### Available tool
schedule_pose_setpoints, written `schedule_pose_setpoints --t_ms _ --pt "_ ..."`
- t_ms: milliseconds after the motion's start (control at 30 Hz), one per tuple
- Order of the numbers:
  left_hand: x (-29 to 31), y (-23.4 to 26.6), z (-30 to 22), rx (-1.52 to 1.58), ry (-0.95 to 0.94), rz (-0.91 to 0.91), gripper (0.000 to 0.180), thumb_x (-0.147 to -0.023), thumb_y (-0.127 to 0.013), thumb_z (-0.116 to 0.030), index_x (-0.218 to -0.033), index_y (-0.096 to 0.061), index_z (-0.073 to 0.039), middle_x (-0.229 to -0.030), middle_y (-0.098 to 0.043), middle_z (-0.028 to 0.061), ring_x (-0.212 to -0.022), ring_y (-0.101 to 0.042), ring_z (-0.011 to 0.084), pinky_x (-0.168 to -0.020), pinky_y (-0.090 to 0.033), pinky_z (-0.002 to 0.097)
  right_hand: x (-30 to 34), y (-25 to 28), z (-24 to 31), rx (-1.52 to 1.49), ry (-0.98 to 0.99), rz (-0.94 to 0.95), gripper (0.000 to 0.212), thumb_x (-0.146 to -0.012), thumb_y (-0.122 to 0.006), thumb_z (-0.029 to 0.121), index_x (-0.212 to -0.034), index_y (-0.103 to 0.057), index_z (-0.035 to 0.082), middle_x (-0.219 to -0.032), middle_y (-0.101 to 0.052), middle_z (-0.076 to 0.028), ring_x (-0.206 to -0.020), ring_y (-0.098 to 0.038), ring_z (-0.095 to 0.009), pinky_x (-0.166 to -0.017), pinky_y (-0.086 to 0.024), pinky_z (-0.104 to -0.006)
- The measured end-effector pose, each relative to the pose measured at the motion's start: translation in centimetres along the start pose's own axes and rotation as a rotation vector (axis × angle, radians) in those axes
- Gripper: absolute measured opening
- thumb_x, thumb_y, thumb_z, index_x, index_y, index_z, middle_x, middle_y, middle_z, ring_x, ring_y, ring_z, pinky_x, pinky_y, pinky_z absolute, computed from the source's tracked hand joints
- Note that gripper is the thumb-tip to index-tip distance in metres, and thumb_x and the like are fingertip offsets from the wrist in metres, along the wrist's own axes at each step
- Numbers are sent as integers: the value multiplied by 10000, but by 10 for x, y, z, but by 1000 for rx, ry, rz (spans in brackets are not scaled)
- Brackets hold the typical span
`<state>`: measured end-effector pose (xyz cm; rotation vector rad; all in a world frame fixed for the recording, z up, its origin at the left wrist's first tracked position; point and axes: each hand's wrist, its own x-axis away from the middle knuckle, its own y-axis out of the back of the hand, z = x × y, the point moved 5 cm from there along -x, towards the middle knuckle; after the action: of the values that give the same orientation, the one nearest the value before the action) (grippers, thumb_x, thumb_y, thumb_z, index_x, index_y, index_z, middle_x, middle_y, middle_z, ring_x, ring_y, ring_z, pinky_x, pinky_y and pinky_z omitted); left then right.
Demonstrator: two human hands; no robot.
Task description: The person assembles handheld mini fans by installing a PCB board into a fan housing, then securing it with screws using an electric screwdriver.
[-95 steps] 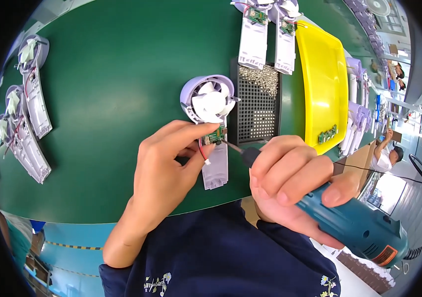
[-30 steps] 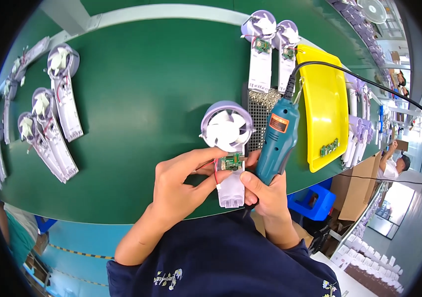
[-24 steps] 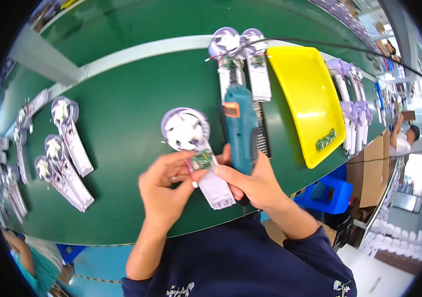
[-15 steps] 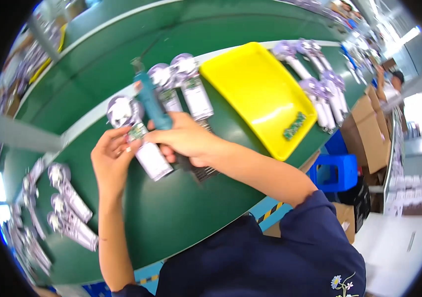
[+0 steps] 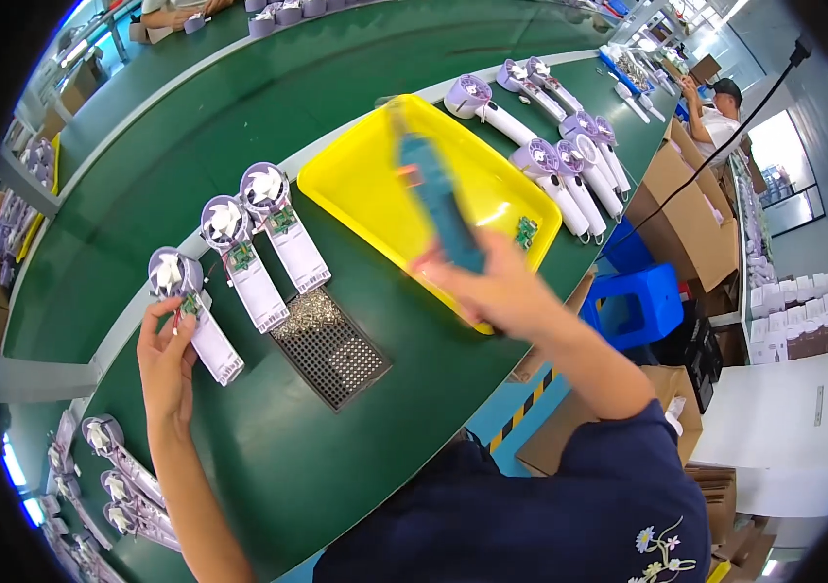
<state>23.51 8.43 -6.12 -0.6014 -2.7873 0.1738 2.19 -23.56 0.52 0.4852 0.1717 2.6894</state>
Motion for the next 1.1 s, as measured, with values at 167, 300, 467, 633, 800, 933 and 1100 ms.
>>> schedule_pose_setpoints --t_ms 167,300,467,633,800,933,1100 --pt "-14 5 9 11 15 23 243 -968 -624 -62 -1196 -542 -49 -1046 -666 89 -925 -640 133 -838 -538 283 20 97 -21 304 14 -326 251 -859 -756 209 -1020 -653 47 -786 -647 -6 -516 -528 -61 -479 -429 -228" --pt "-21 -2 11 -42 14 21 267 -957 -647 -77 -1200 -538 -56 -1042 -663 82 -883 -622 115 -790 -520 262 31 98 -32 556 94 -289 339 -822 -768 180 -1093 -652 12 -880 -711 -115 -737 -679 -228 -711 -532 -340" --pt "-23 8 18 -193 -37 -48 306 -890 -708 -51 -1176 -602 -67 -990 -676 55 -856 -618 97 -720 -478 215 27 78 -29 832 214 -340 428 -803 -765 229 -1145 -619 16 -939 -677 -254 -917 -650 -439 -778 -517 -462" --pt "-29 -11 16 -104 -23 -16 301 -861 -714 4 -1143 -618 -36 -962 -687 90 -884 -652 149 -797 -529 271 23 79 -32 938 198 -356 337 -800 -752 149 -1094 -631 37 -917 -675 -234 -884 -647 -430 -751 -509 -455" --pt "-25 -5 12 -52 -50 6 308 -864 -701 22 -1136 -566 -30 -985 -664 115 -902 -644 161 -820 -524 273 18 73 -32 897 186 -333 327 -788 -751 122 -1075 -629 23 -907 -677 -215 -873 -645 -425 -761 -511 -439" --pt "-32 -6 16 -70 12 10 288 -860 -697 41 -1109 -568 -26 -972 -667 127 -889 -659 179 -804 -548 299 19 75 -38 924 174 -339 333 -781 -756 122 -1069 -627 15 -941 -672 -218 -896 -645 -418 -777 -508 -446" --pt "-38 -8 15 -16 24 20 296 -842 -708 63 -1088 -586 -48 -939 -687 119 -870 -663 173 -784 -546 296 22 74 -37 910 204 -361 304 -798 -740 117 -1056 -626 2 -924 -669 -221 -875 -643 -426 -759 -509 -440"
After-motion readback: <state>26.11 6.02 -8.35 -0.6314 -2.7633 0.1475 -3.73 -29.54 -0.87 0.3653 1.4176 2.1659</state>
